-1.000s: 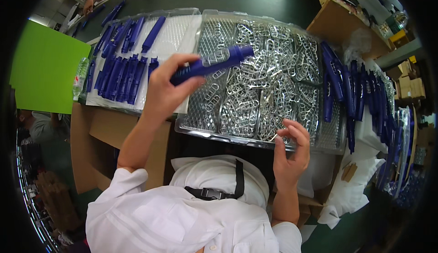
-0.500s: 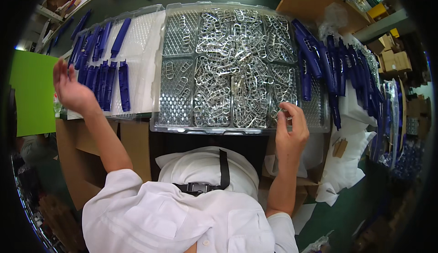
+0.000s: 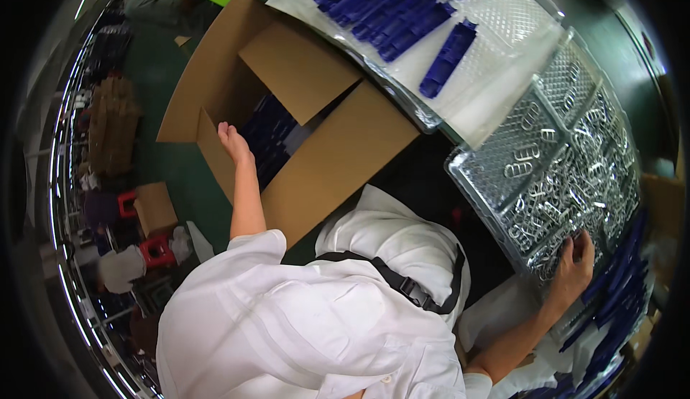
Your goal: Manually assemble metal pins and components into blue plastic housings at a factory workstation.
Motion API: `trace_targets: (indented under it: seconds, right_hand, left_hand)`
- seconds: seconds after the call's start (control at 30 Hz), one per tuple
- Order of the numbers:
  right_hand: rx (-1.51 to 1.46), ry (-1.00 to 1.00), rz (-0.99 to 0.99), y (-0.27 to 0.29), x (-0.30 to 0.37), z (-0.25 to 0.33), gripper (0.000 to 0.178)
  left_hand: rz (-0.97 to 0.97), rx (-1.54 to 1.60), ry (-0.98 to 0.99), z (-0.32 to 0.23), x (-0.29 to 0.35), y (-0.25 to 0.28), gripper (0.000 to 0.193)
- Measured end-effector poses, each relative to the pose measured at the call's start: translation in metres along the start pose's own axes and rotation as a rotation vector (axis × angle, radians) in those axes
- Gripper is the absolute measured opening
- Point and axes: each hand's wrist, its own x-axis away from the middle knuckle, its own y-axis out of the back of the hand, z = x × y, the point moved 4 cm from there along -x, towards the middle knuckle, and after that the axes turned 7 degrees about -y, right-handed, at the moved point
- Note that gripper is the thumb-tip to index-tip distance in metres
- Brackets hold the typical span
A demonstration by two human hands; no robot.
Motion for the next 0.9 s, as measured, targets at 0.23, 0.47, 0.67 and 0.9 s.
trace_targets:
  seconds: [0.23,0.47,0.67,0.9]
  right_hand:
    - [-0.203,-0.177,-0.043,0.022,-0.006,-0.029,0.023]
    - [-0.447,-0.105,-0.168,0.059,0.041,-0.020,0.023]
    - [-0.333,-0.200,-0.318,0.066,0.056,-0.015,0.031]
    - [-0.283,-0.165,-0.308,0.068,0.064,0.022,0.034]
  left_hand:
    - [0.045,-0.446,-0.043,-0.071,-0.014,0.021,0.068]
    - [0.583,-1.517,-0.309,-0.079,0.005,0.066,0.053]
    - [0.705,-1.401,-0.321,0.015,-0.002,0.077,0.030]
    - [0.822,-0.970,-0.662,0.106,0.026,-0.091,0.033]
